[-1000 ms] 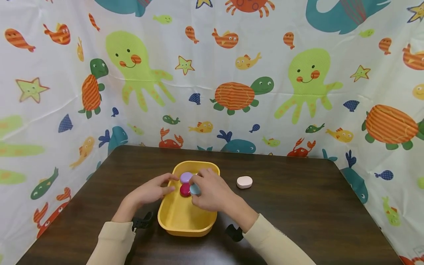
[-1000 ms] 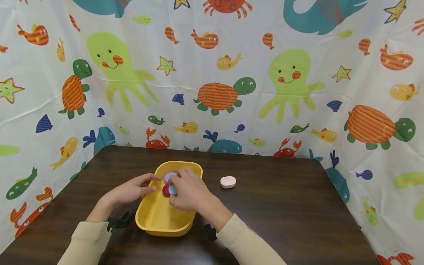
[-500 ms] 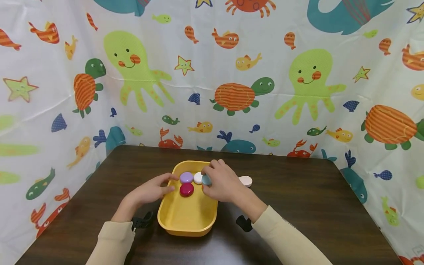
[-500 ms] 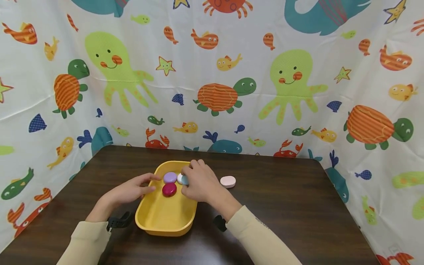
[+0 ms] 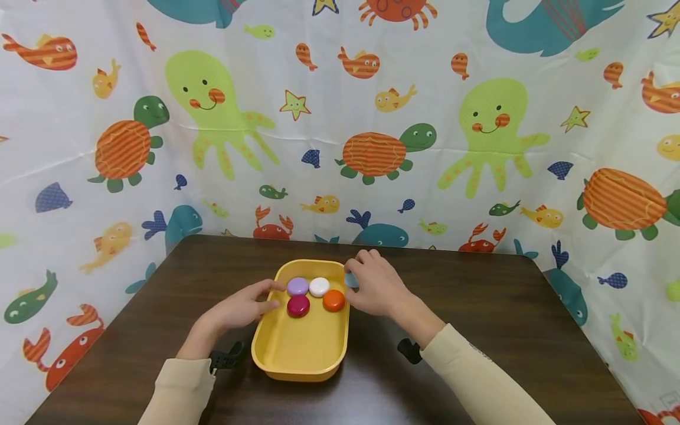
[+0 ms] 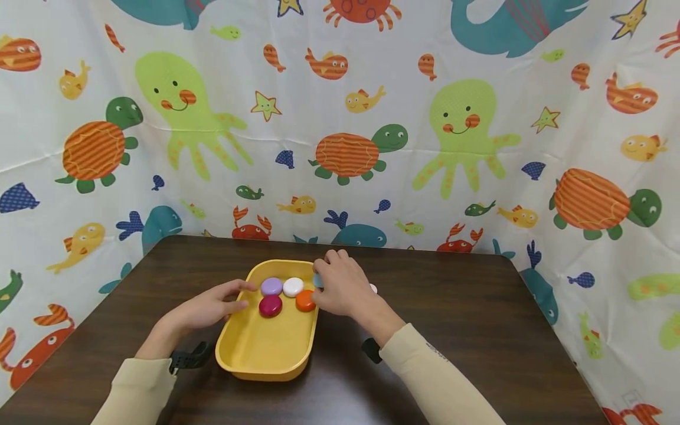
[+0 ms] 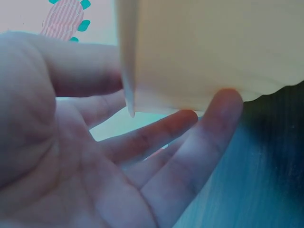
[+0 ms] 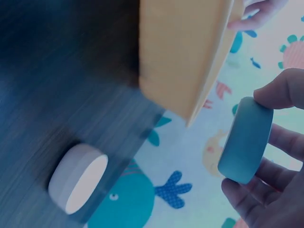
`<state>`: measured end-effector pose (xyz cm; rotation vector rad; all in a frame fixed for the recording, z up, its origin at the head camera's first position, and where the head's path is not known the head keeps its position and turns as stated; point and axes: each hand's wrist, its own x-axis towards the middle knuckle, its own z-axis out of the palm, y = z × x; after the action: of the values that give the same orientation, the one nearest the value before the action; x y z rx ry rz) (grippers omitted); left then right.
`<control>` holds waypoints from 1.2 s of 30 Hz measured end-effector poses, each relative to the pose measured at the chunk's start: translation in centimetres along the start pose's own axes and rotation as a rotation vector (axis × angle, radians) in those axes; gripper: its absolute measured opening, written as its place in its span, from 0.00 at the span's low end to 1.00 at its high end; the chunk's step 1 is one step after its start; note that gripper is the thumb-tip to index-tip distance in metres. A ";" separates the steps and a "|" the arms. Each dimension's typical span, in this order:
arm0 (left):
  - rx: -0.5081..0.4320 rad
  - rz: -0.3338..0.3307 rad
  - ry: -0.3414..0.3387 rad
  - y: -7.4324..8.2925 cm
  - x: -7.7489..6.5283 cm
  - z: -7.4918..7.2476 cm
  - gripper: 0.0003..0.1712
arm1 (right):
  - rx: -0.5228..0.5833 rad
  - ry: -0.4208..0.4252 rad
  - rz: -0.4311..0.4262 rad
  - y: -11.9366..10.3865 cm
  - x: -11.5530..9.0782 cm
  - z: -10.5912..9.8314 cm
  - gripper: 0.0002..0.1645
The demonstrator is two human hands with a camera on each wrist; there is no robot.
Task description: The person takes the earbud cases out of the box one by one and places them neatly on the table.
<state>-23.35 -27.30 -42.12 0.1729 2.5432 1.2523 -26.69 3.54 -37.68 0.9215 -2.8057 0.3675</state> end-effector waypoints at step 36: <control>-0.011 0.016 -0.002 0.3 -0.7 0.4 0.24 | 0.013 -0.054 0.159 7.8 -2.4 -1.8 0.19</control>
<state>-22.57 -27.04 -41.97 0.1929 2.5373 1.2711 -29.33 11.43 -37.87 0.7232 -2.9386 0.3872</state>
